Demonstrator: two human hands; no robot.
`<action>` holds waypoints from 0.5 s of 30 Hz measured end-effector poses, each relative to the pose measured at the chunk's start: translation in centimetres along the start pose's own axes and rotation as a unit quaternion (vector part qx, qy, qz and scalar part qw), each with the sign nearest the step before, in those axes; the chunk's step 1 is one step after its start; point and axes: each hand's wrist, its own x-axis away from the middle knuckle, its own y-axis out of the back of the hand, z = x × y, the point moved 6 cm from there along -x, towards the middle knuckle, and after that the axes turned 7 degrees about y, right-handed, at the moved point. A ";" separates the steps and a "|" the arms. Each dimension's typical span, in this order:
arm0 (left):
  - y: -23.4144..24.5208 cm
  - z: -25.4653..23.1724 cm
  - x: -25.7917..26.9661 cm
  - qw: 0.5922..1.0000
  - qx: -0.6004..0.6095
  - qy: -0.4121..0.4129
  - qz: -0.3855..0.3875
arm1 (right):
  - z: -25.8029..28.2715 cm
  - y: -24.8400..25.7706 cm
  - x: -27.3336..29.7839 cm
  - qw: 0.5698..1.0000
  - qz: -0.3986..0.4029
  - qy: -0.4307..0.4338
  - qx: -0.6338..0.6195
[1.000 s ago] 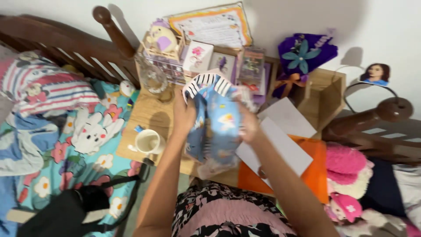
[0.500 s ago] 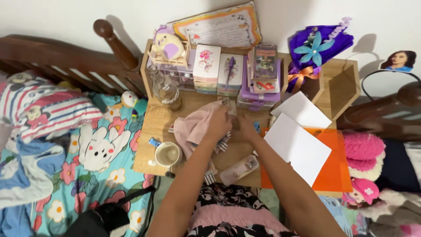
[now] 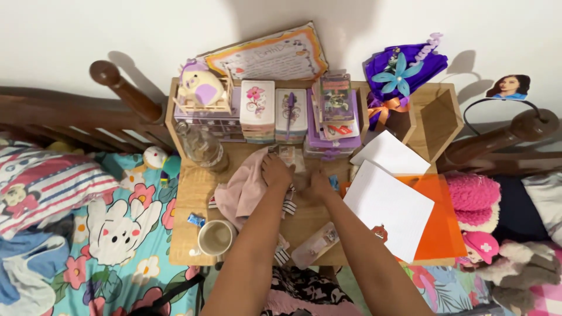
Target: Organizing books, papers, and clothes on a desk and bed in a bedroom.
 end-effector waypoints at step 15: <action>-8.1 2.9 -4.7 0.983 0.137 -0.123 0.026 | 0.6 2.6 -1.0 0.975 -0.074 -0.188 -0.098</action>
